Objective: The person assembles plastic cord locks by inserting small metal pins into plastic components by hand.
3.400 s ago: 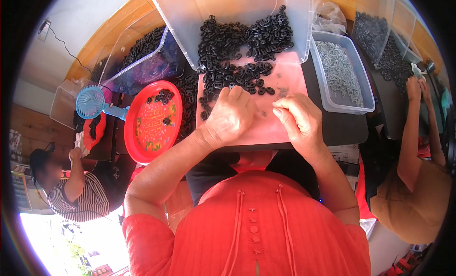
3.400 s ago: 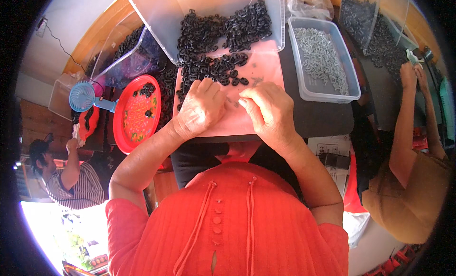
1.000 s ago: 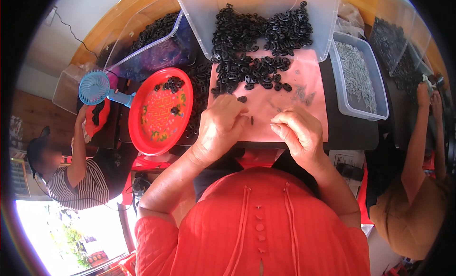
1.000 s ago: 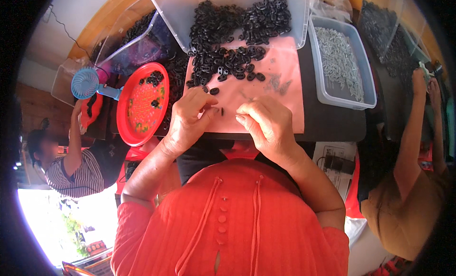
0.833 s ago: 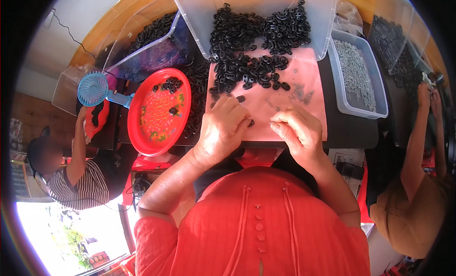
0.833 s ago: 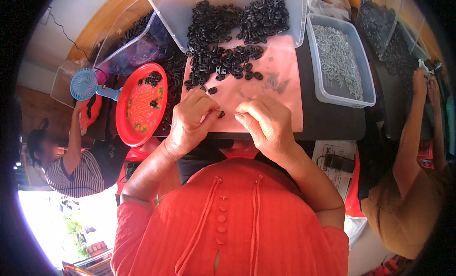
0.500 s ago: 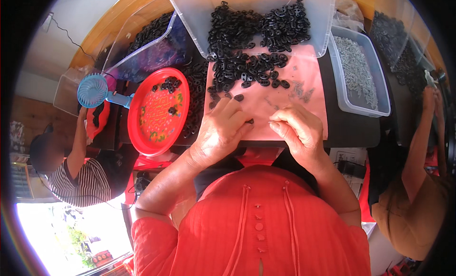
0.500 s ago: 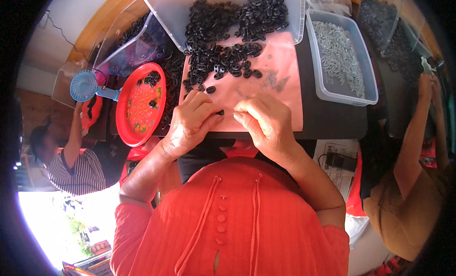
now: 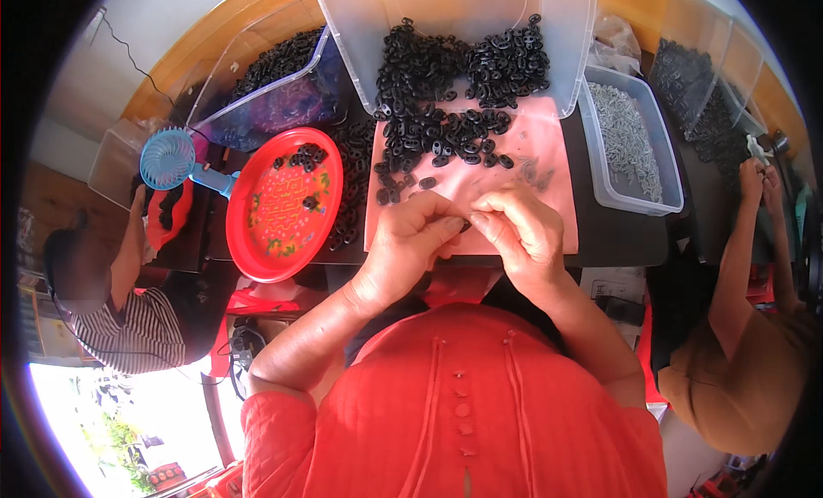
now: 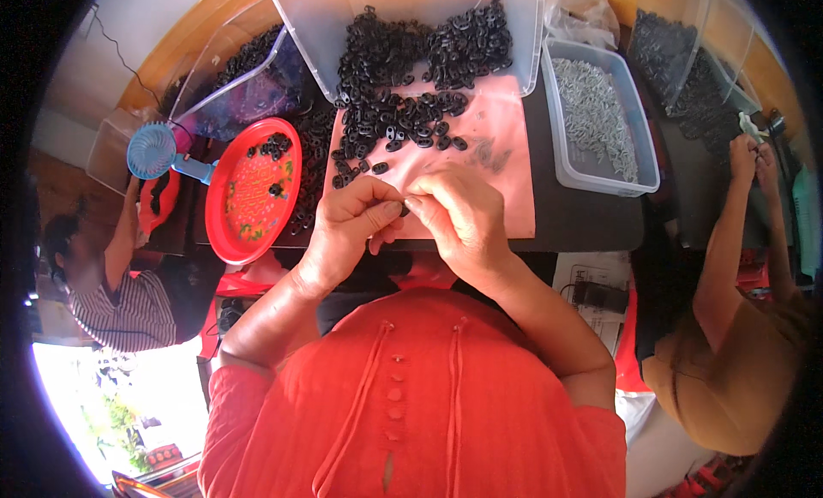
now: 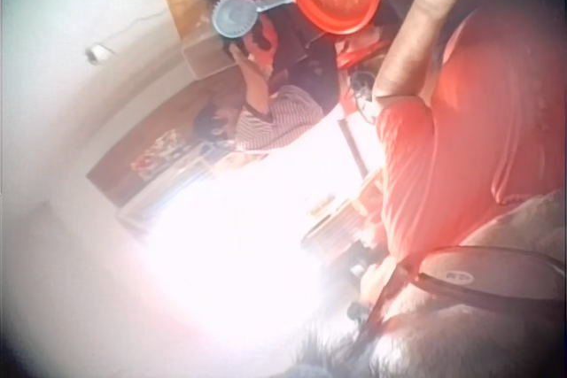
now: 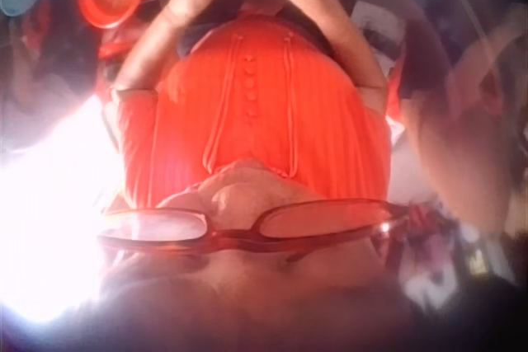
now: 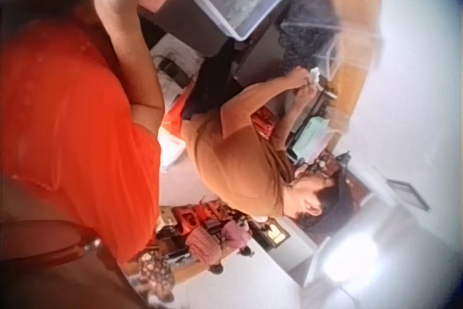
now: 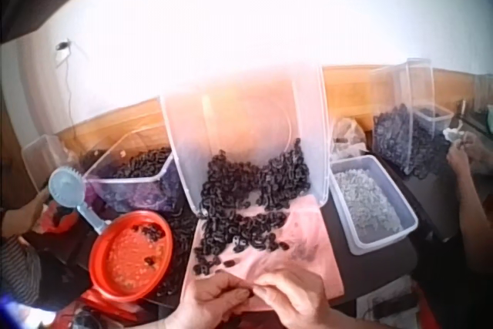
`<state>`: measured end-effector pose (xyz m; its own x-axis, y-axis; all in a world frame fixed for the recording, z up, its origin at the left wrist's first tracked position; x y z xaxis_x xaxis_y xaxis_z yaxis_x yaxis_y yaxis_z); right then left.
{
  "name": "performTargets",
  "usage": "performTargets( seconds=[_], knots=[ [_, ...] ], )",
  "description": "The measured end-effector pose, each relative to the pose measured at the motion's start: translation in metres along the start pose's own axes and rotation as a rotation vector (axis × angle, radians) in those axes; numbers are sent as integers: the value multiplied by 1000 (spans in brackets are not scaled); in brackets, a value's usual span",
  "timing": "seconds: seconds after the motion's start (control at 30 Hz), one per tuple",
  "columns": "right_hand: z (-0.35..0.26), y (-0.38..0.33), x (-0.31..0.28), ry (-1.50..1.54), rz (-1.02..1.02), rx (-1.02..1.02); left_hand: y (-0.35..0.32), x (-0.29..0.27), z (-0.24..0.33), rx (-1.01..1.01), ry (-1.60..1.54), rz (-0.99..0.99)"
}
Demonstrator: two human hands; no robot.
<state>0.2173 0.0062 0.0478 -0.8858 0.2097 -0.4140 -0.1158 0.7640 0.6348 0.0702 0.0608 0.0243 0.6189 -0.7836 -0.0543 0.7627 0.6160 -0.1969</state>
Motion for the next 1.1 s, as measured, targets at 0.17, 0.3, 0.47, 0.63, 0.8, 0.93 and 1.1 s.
performTargets(
  seconds=[0.17,0.3,0.47,0.63,0.8,0.93,1.1],
  knots=[
    [0,-1,11,92,16,44,-2,7,1,-3,-453,20],
    [6,-7,17,222,30,159,-2,8,-3,229,-371,35],
    [21,-13,27,692,113,370,-4,3,-8,371,-139,174],
    [21,-17,36,807,114,444,-6,3,-4,355,-222,265],
    [17,-14,39,830,134,435,-11,7,-22,414,-102,322],
    [18,-16,46,929,119,480,-11,3,-10,417,-227,293],
    [15,-12,50,1001,127,494,-16,8,-3,550,-208,325]
  ],
)
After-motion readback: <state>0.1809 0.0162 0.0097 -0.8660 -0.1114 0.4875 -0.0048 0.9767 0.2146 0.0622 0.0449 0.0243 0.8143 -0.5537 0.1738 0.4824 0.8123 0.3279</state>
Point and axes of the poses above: each hand's wrist, its own y-axis towards the middle knuckle, its own x-axis out of the palm, z = x × y, the point moved 6 cm from there along y, towards the middle knuckle, and after that the axes turned 15 degrees about -z, right-handed, at the moved point
